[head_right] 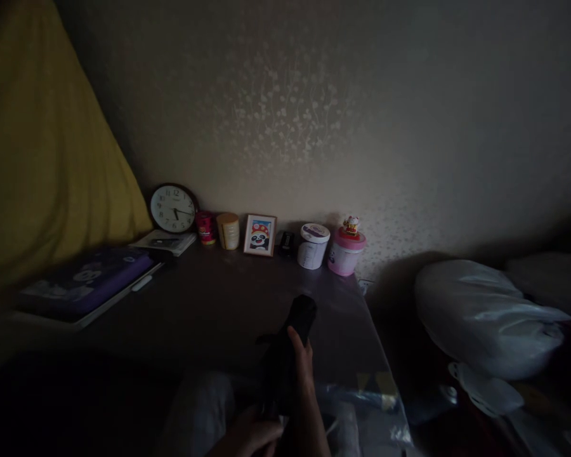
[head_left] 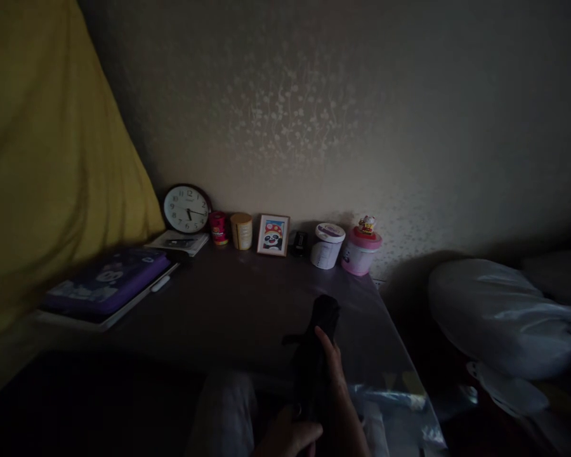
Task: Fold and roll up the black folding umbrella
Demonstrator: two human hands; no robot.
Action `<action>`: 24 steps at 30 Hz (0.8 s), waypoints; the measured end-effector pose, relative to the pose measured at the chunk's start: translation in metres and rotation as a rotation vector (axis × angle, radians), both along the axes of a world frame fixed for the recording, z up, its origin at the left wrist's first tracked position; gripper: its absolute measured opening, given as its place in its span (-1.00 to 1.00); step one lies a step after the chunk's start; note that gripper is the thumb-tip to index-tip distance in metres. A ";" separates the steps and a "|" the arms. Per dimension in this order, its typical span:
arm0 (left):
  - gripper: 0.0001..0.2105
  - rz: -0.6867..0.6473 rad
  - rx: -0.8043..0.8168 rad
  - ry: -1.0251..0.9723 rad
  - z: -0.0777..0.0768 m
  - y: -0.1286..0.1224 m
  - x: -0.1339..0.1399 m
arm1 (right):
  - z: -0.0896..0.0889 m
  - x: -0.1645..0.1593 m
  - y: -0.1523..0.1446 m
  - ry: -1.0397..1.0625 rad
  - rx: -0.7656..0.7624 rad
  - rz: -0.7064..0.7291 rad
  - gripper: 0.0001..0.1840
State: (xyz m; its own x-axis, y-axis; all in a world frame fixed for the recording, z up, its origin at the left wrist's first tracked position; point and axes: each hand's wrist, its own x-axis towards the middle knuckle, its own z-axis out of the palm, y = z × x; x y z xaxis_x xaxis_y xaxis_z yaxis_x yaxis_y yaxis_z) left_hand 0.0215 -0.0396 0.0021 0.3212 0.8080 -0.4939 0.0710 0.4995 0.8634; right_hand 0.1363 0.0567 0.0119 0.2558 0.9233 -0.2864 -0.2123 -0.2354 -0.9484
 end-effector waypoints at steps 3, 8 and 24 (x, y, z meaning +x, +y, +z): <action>-0.75 0.056 0.005 0.189 -0.002 -0.002 0.006 | 0.007 -0.005 -0.001 0.000 -0.046 -0.003 -0.33; -0.56 0.061 0.186 0.522 -0.012 -0.002 0.009 | 0.000 -0.009 0.003 -0.117 0.007 -0.059 -0.30; -0.76 0.016 0.072 0.219 -0.011 -0.001 0.002 | 0.010 -0.006 -0.005 0.015 -0.019 -0.022 -0.37</action>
State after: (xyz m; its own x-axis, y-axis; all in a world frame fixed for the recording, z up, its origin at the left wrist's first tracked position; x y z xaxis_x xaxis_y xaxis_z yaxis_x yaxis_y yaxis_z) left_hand 0.0236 -0.0409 -0.0093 0.1994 0.8481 -0.4908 0.2527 0.4394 0.8620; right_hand 0.1300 0.0518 0.0222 0.2719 0.9119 -0.3074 -0.2317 -0.2480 -0.9407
